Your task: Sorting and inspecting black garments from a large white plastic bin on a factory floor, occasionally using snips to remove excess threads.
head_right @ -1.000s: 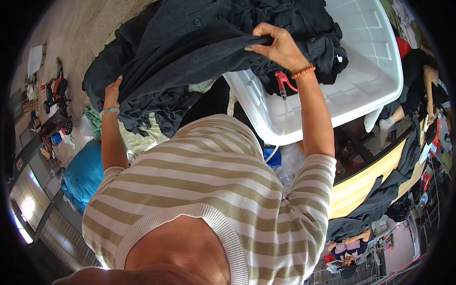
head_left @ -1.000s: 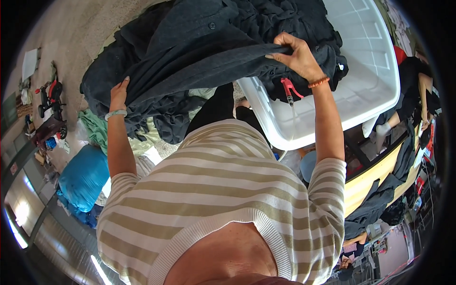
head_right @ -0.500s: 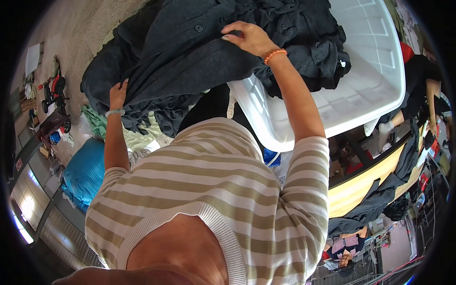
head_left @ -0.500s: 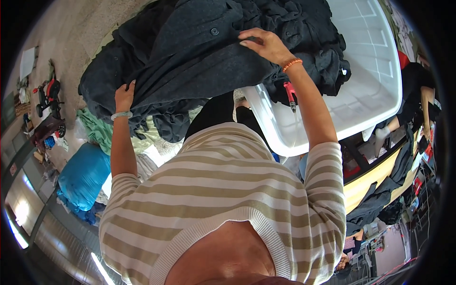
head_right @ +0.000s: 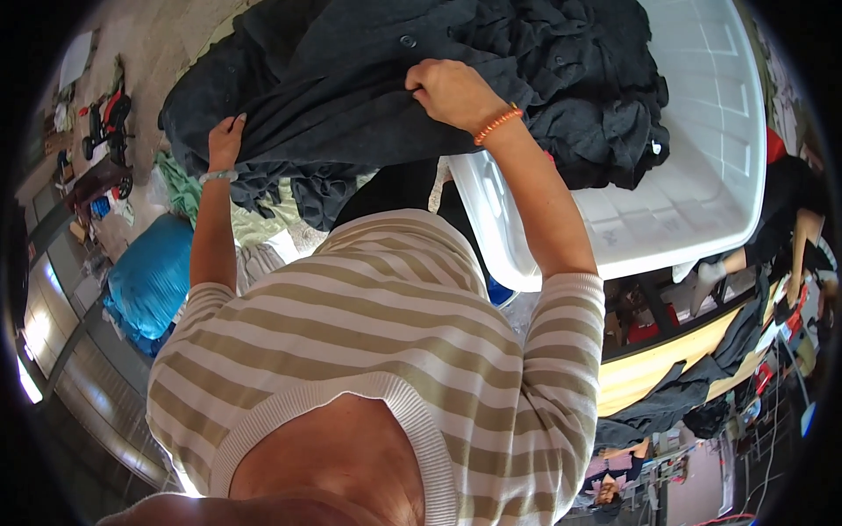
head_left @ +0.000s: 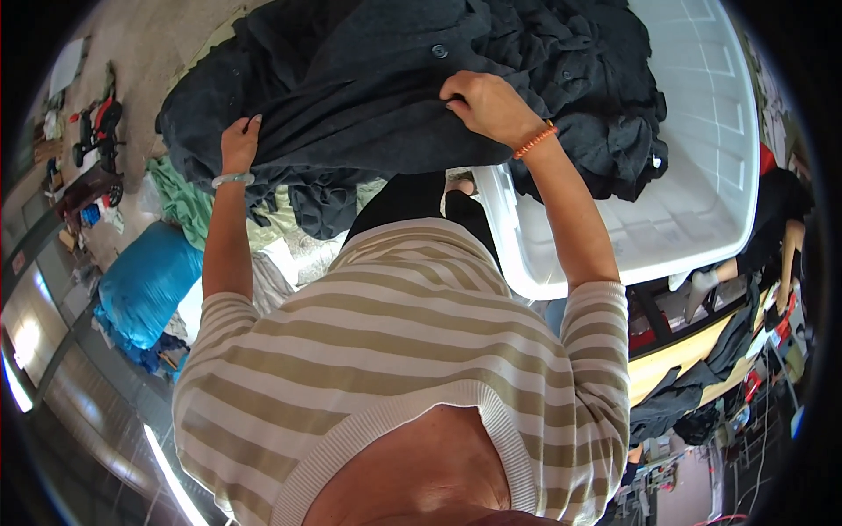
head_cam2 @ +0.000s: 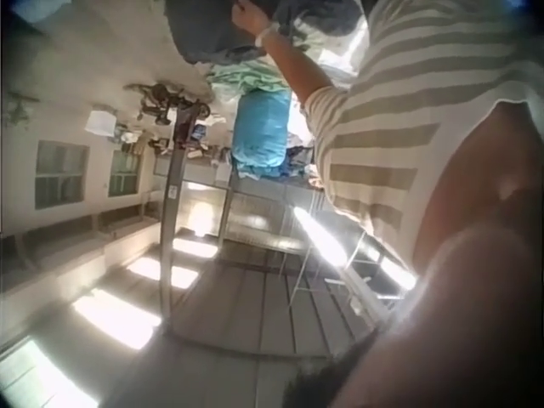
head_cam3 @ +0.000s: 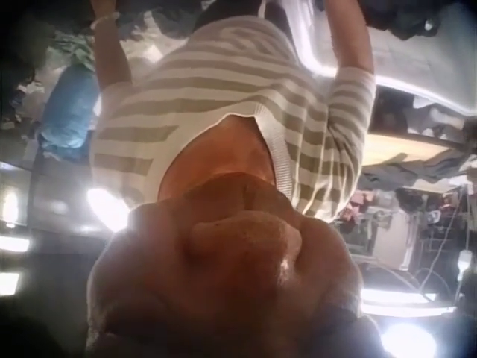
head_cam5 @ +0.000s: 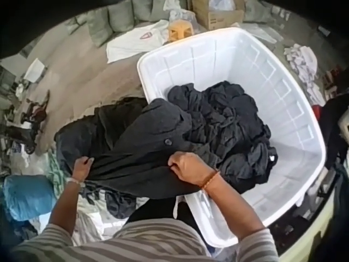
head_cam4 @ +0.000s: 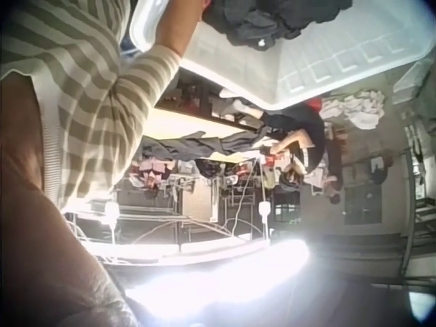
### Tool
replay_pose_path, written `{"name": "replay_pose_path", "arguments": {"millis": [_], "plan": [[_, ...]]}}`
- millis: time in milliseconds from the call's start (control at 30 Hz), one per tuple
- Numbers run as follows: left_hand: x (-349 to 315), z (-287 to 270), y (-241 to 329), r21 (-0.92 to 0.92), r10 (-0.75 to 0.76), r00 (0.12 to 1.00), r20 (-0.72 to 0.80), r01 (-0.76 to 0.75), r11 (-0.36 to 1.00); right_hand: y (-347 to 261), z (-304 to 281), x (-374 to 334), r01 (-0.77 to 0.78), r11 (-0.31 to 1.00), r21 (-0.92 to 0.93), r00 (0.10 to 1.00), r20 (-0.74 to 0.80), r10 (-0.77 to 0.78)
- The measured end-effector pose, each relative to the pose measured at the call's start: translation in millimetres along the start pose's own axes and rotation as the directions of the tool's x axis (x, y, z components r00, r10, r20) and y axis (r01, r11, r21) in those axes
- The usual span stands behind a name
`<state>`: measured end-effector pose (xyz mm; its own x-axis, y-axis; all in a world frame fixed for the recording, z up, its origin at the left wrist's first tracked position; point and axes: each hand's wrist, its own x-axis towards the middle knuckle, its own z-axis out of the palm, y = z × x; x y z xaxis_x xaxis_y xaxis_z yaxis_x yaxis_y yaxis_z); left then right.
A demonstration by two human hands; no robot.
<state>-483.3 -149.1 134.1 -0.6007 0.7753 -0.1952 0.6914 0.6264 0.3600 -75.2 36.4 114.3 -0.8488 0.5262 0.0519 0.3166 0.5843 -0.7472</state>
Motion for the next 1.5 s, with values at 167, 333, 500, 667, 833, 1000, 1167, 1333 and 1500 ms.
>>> {"name": "replay_pose_path", "arguments": {"millis": [167, 333, 500, 667, 833, 1000, 1167, 1333, 1500], "plan": [[-2.7, 1.1, -9.4, -0.174, -0.128, 0.991, -0.024, 0.122, 0.977, 6.7, 4.5, -13.9, -0.07, 0.994, 0.083, 0.995, -0.065, 0.075], [-1.6, -3.1, -22.5, -0.353, -0.213, 0.97, -0.115, 0.16, 0.922, 4.7, 7.0, -12.2, -0.14, 0.977, 0.16, 0.983, -0.094, 0.156], [7.6, 13.7, 14.8, 0.005, 0.183, 0.961, -0.207, -0.186, 0.983, 4.3, 6.2, -12.4, -0.115, 0.984, 0.133, 0.97, -0.199, 0.14], [-15.2, 58.9, 175.4, -0.344, 0.618, 0.78, -0.098, -0.609, 0.714, -20.9, -2.8, -12.3, -0.134, 0.985, 0.111, 0.977, -0.153, 0.151], [7.8, 133.7, 230.0, -0.189, 0.807, 0.586, 0.078, -0.786, 0.589, -3.6, 38.8, -2.5, -0.157, 0.988, 0.009, 0.941, -0.302, 0.153], [13.6, 122.2, 245.3, -0.238, 0.802, 0.59, 0.094, -0.769, 0.594, -19.7, 24.7, -10.4, -0.162, 0.986, 0.045, 0.927, -0.336, 0.168], [31.0, 161.6, 229.4, -0.583, 0.564, 0.783, 0.261, -0.338, 0.739, -16.3, 23.2, -5.1, -0.151, 0.988, 0.029, 0.928, -0.341, 0.152], [8.7, 138.5, 230.8, -0.679, 0.336, 0.671, 0.661, 0.344, 0.649, -17.4, 17.8, -9.4, -0.17, 0.985, -0.026, 0.917, -0.371, 0.149], [-2.3, 136.1, 216.8, -0.709, 0.31, 0.714, 0.628, 0.36, 0.607, -32.0, 18.7, -6.5, -0.255, 0.967, 0.004, 0.915, -0.322, 0.243]]}}
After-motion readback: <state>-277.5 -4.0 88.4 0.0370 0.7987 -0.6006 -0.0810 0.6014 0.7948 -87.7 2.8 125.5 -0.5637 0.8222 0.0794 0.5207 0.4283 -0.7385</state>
